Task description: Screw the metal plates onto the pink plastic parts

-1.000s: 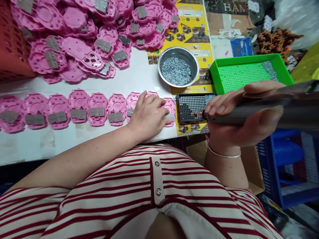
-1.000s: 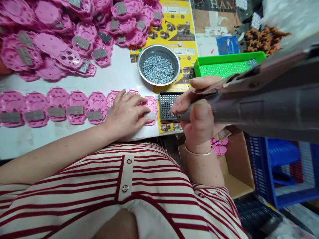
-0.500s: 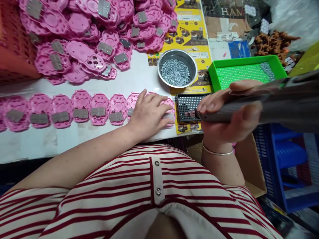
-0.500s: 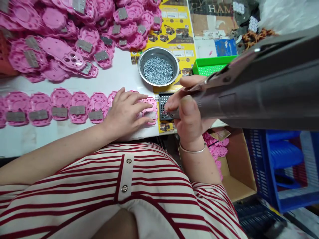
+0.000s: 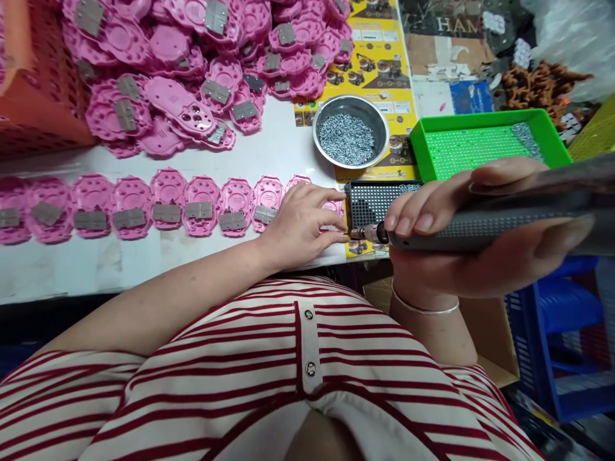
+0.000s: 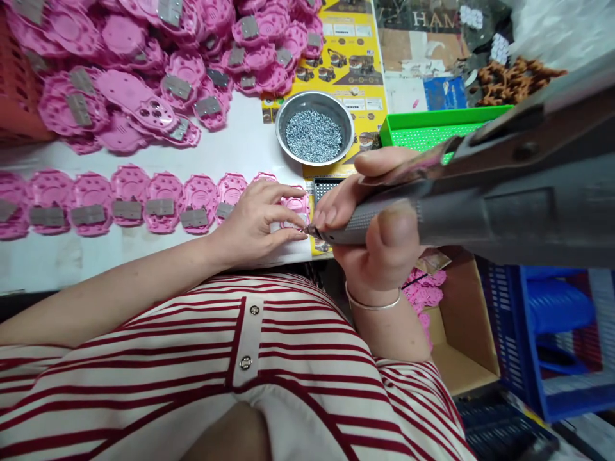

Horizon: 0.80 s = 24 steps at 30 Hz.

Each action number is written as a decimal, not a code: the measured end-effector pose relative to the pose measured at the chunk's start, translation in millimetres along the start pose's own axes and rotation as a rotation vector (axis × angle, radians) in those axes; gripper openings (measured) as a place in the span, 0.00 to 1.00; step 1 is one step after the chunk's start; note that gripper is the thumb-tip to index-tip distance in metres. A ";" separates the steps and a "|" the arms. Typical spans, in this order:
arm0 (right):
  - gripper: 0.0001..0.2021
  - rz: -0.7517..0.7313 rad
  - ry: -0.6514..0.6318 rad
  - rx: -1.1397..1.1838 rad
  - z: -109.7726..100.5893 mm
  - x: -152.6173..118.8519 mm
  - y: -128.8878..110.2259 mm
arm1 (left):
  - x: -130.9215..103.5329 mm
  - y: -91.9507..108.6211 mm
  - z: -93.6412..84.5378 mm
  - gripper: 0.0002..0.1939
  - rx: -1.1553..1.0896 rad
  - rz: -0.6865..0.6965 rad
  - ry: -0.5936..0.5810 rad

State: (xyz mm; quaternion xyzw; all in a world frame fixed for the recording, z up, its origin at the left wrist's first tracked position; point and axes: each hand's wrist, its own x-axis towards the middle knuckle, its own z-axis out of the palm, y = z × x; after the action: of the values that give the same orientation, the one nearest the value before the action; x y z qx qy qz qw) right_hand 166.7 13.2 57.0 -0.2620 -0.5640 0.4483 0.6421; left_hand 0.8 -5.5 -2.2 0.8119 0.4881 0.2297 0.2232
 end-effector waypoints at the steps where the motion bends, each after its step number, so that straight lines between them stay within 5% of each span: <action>1: 0.12 -0.067 0.039 0.040 2.7 -0.9 6.0 | -0.7 0.1 -0.3 0.12 0.053 -0.018 -0.012; 4: 0.11 -0.221 0.094 0.098 6.1 -3.1 26.8 | -3.2 0.4 -0.3 0.24 0.218 -0.058 -0.060; 7: 0.12 -0.298 0.082 0.078 5.4 -4.4 41.2 | -5.8 -0.6 2.0 0.19 0.292 -0.036 -0.066; 20: 0.17 -0.217 -0.053 0.065 -7.6 -19.2 67.5 | -7.8 -4.7 6.2 0.09 0.265 -0.057 -0.022; 24: 0.17 -0.138 -0.027 0.019 -11.5 -25.1 66.8 | -9.7 -2.8 5.8 0.14 0.294 -0.054 -0.012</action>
State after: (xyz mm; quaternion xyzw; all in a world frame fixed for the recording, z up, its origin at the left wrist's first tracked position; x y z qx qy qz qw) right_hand 160.0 24.0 -14.1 -0.2104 -0.5850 0.4116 0.6664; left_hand -1.8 -13.8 -10.0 0.8239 0.5366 0.1448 0.1111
